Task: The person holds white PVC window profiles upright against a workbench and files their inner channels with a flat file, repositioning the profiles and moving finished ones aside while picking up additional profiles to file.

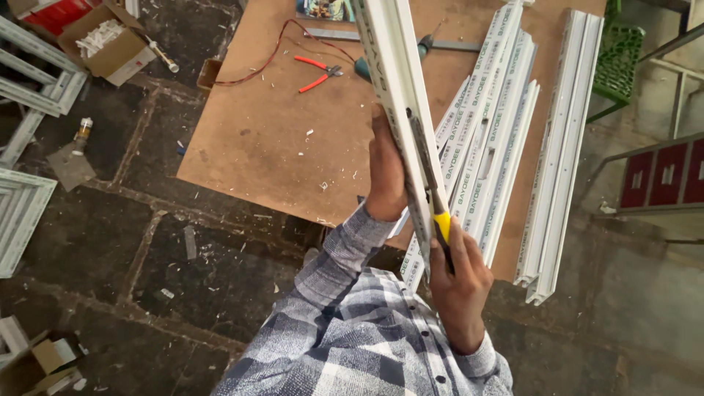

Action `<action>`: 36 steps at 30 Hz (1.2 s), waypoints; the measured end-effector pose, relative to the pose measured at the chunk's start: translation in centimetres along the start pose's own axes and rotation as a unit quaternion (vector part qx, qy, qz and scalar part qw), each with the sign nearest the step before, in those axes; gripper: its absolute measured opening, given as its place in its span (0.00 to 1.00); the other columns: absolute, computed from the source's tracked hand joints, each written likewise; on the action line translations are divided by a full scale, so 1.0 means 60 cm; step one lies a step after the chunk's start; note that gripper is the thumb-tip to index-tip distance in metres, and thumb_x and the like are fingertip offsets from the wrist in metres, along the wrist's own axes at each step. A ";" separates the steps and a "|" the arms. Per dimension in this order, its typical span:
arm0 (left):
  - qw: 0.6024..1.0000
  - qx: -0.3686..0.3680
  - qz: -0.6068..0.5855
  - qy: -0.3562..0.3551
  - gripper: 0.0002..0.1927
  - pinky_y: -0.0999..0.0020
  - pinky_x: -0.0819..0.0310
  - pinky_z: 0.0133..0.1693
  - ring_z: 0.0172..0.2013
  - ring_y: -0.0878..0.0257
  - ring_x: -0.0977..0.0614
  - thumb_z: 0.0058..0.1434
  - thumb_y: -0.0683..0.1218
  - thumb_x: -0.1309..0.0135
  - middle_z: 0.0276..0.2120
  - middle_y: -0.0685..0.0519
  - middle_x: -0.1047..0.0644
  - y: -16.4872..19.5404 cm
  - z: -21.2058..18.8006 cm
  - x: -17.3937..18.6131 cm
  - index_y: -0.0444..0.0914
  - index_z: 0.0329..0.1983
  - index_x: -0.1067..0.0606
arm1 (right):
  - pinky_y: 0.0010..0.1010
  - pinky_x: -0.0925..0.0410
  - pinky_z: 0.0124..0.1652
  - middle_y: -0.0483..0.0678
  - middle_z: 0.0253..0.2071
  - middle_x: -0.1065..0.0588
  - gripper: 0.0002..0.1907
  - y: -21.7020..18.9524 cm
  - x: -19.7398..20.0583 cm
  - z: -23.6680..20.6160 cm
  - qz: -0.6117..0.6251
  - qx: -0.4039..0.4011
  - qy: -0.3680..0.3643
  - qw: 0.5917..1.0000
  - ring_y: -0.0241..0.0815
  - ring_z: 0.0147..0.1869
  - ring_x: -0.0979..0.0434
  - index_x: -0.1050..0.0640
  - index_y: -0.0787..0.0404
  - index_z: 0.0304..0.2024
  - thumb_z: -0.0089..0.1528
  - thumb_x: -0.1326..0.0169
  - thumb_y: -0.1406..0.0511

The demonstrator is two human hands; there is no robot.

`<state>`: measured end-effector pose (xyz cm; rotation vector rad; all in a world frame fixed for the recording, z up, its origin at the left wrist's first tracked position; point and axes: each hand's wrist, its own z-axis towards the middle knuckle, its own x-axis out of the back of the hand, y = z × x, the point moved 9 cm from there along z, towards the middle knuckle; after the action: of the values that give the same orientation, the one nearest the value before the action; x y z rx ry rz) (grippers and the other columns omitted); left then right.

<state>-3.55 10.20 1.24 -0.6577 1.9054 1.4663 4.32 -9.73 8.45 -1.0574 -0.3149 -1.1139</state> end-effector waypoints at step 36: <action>0.994 0.013 0.108 0.015 0.38 0.70 0.25 0.30 0.26 0.68 0.21 0.75 0.69 0.70 0.26 0.53 0.22 -0.016 -0.017 -0.002 0.34 0.38 0.23 | 0.37 0.26 0.37 0.57 0.46 0.21 0.21 0.004 0.013 0.012 -0.046 -0.030 -0.014 0.998 0.49 0.40 0.17 0.23 0.69 0.60 0.65 0.38 0.70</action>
<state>-2.97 8.99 0.88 -0.4754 2.0693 1.5669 5.07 -9.59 9.21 -1.1208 -0.3572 -1.1975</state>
